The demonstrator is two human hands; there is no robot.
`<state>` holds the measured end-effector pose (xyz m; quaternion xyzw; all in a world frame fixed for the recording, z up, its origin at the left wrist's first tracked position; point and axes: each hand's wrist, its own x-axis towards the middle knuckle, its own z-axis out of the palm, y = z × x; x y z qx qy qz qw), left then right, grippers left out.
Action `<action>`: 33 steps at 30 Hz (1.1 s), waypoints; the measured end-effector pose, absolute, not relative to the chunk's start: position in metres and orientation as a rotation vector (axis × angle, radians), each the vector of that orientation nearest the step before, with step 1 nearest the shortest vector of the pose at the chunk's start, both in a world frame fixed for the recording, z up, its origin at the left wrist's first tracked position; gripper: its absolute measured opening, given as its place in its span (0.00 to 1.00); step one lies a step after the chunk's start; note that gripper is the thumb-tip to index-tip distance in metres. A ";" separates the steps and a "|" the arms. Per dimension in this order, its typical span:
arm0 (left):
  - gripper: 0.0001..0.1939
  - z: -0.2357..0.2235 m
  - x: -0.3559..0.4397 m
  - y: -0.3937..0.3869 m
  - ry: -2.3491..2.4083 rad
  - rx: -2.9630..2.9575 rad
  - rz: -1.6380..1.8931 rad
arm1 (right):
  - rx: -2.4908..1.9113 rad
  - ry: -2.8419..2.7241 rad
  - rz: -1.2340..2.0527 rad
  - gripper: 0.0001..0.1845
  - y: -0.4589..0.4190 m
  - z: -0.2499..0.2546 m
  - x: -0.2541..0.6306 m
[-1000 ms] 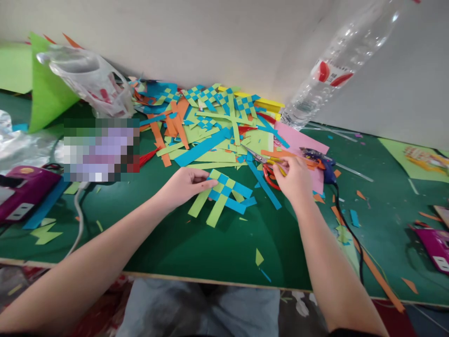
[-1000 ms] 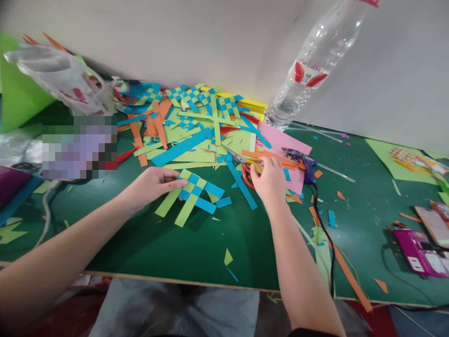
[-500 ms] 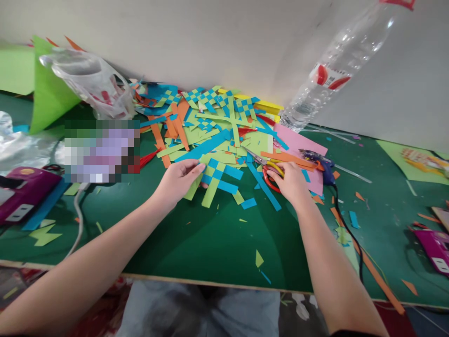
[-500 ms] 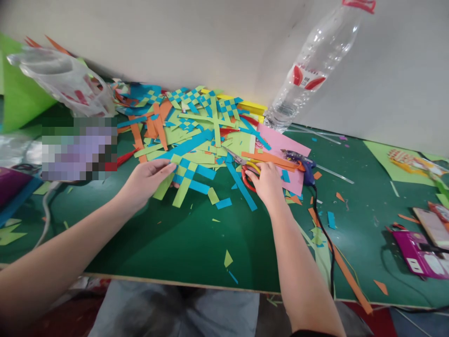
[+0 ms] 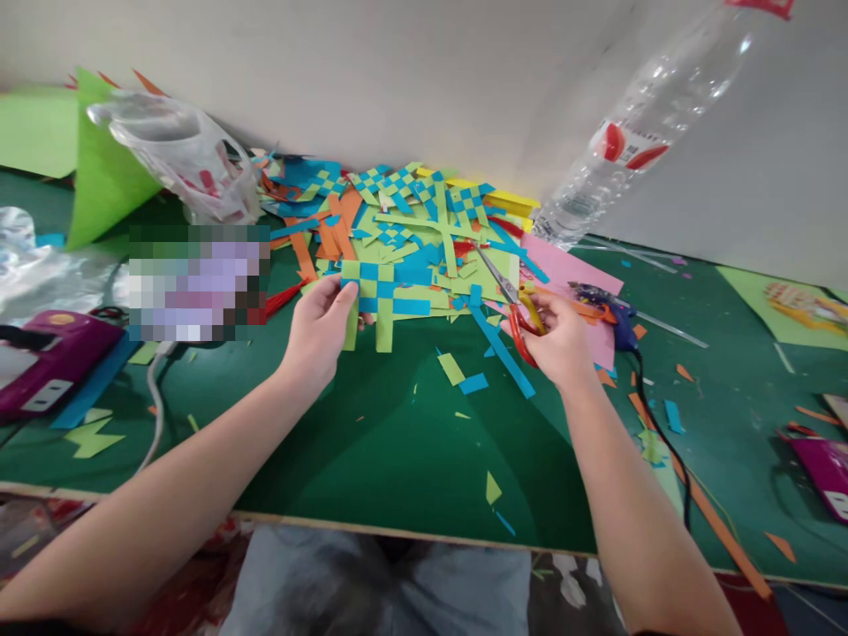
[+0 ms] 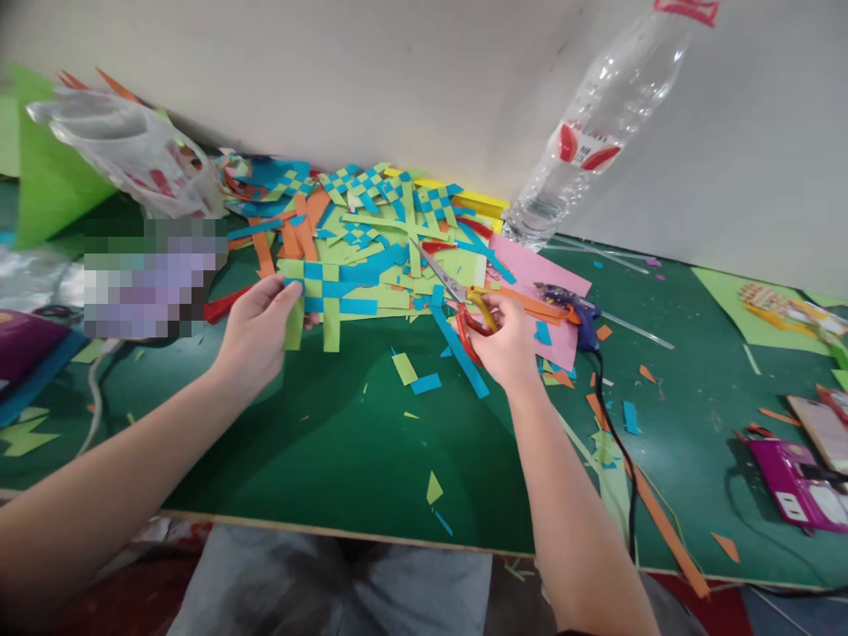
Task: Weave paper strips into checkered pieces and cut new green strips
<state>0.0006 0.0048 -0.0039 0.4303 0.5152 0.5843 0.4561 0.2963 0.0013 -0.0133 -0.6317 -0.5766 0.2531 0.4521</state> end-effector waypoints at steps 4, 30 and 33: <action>0.03 -0.003 0.000 0.004 1.278 1.016 1.535 | -1.549 -1.576 0.642 0.31 -0.011 -0.001 0.282; 0.06 -0.007 0.003 0.000 1.151 1.175 1.425 | -1.596 -1.658 1.049 0.28 -0.021 0.009 0.268; 0.05 -0.005 0.003 -0.001 1.136 1.168 1.427 | -1.591 -1.659 1.042 0.28 -0.021 0.007 0.269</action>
